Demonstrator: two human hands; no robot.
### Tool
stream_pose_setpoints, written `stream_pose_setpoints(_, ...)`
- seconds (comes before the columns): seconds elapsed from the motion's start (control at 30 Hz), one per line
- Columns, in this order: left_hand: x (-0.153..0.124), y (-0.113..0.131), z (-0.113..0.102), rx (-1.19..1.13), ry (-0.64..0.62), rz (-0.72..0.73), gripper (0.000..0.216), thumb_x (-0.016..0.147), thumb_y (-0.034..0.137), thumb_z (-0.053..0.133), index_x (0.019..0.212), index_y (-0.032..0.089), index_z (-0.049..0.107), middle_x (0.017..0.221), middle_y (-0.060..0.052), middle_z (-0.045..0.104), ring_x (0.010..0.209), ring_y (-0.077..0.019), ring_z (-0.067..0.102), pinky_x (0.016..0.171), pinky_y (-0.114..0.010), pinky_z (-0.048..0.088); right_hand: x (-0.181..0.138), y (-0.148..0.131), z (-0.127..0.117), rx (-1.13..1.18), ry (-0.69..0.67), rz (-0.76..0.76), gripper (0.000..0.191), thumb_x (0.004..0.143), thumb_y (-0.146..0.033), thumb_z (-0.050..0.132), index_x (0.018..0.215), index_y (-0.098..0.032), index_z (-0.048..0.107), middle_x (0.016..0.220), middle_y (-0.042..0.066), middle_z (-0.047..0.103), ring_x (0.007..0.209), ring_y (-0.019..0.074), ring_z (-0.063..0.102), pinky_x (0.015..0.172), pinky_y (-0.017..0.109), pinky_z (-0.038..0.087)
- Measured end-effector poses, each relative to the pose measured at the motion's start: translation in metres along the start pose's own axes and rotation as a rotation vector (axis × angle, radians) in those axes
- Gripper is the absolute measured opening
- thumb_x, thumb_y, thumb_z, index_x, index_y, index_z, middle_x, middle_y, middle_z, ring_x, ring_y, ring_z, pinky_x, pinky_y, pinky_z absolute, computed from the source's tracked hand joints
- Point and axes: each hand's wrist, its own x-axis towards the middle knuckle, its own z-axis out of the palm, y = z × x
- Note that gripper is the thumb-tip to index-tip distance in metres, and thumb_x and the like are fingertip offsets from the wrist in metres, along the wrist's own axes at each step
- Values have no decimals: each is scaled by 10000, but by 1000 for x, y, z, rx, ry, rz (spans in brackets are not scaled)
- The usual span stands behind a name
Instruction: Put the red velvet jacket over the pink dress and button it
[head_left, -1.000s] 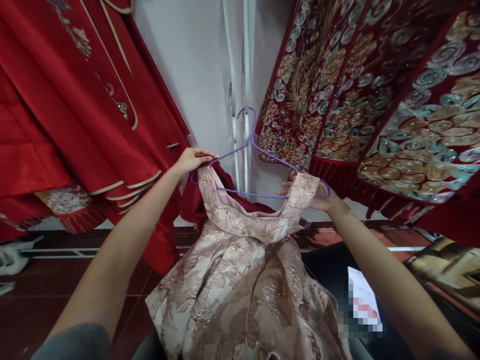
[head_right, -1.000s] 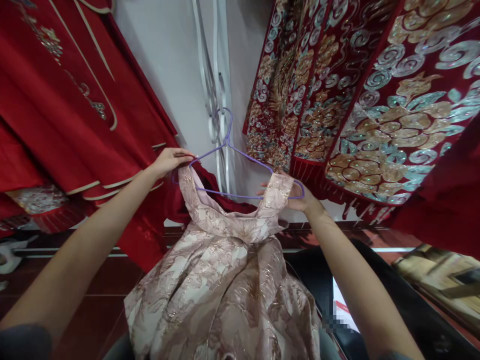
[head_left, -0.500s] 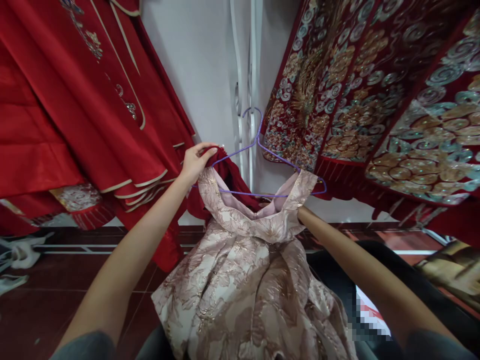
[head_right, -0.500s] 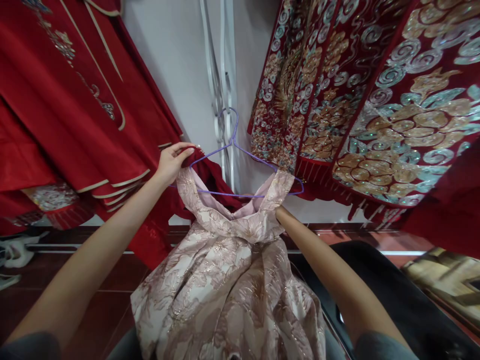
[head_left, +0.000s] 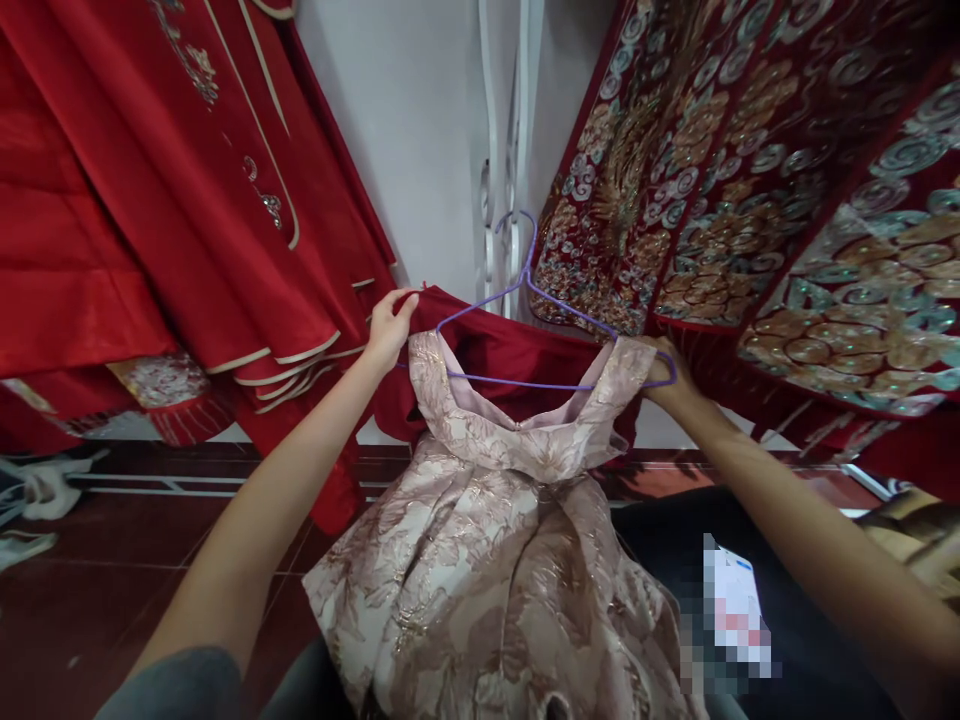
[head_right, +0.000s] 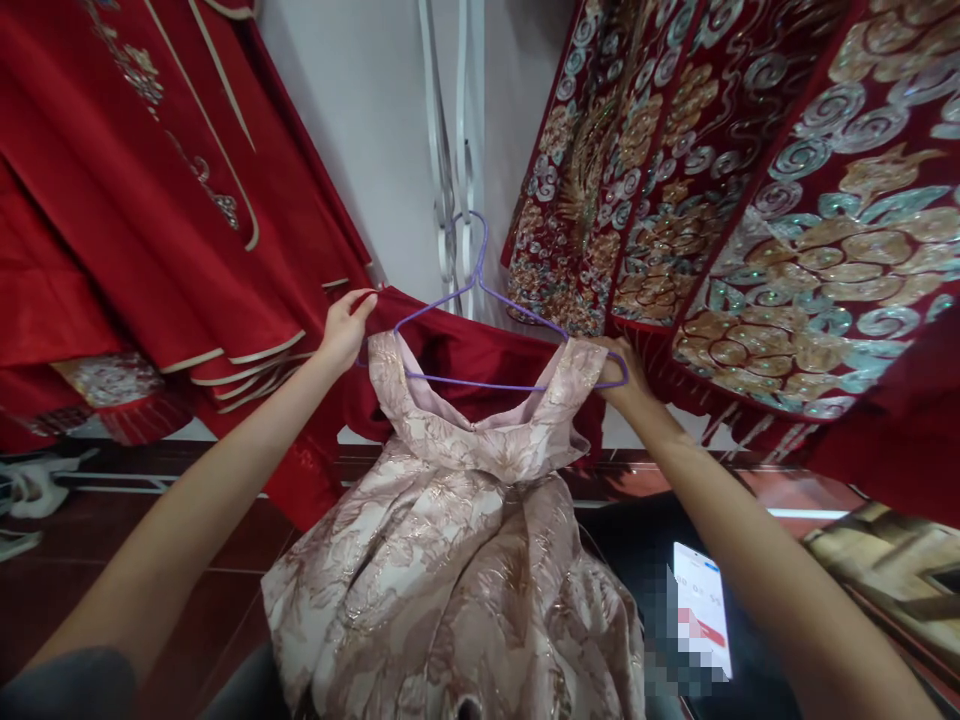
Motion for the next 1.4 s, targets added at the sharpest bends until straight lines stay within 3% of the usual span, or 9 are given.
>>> stream_pose_setpoints(0.13,-1,1,-11,79,6,37,218,830,319,566,975,167,624,1059,-70,673,1031,-189,607,986,-328,428,2,28,-17,-57,19,44,261,766,-371,655,583,-211,557,750,72,621,741,201,551,748,360,441)
stream_pose_setpoints(0.3,-4,7,-27,259,-62,231,179,863,331,521,942,175,563,1005,-69,652,1007,-189,596,975,-326,417,14,19,-27,334,114,373,209,738,-428,571,782,-224,571,693,25,594,648,189,521,638,331,417)
stream_pose_setpoints(0.37,-10,13,-33,358,-28,290,193,891,335,475,989,180,534,1025,-77,634,1004,-198,593,954,-330,418,19,1,-26,373,207,333,210,751,-430,544,801,-226,537,683,10,564,642,177,505,637,320,413)
stream_pose_setpoints(0.5,-40,23,-43,627,74,271,235,892,317,445,1082,194,506,1026,-69,637,942,-213,617,871,-316,427,10,-44,-23,-43,455,27,236,809,-432,532,706,-227,476,685,31,526,679,191,494,700,338,409)
stream_pose_setpoints(0.57,-58,25,-46,761,11,243,288,842,360,521,1080,199,515,972,-58,657,868,-227,637,808,-307,433,-5,-63,-20,-199,433,-32,254,845,-447,515,730,-222,486,725,56,553,725,216,527,726,347,413)
stream_pose_setpoints(0.73,-81,24,-41,953,-275,203,320,858,489,489,984,204,558,746,-49,663,691,-241,649,639,-287,410,-30,-78,-3,-411,207,201,241,886,-452,465,917,-216,498,742,82,605,631,245,559,607,335,380)
stream_pose_setpoints(0.93,-100,46,6,786,-397,168,316,960,423,327,975,192,541,672,-41,649,650,-211,650,601,-258,396,-20,-92,45,-186,240,193,229,910,-446,411,886,-224,462,710,60,599,611,233,578,607,311,386)
stream_pose_setpoints(1.1,-142,76,50,726,-633,225,290,950,369,373,1070,156,530,678,-57,652,638,-217,653,585,-262,418,-27,-133,91,138,30,57,223,920,-445,379,833,-239,379,653,-10,511,541,162,526,550,262,387)
stream_pose_setpoints(1.4,-159,64,31,243,-421,152,142,791,174,595,915,203,533,902,-19,656,814,-145,638,730,-247,504,-45,-137,84,374,169,19,309,761,-291,628,956,-235,394,815,-5,547,674,139,593,593,258,504)
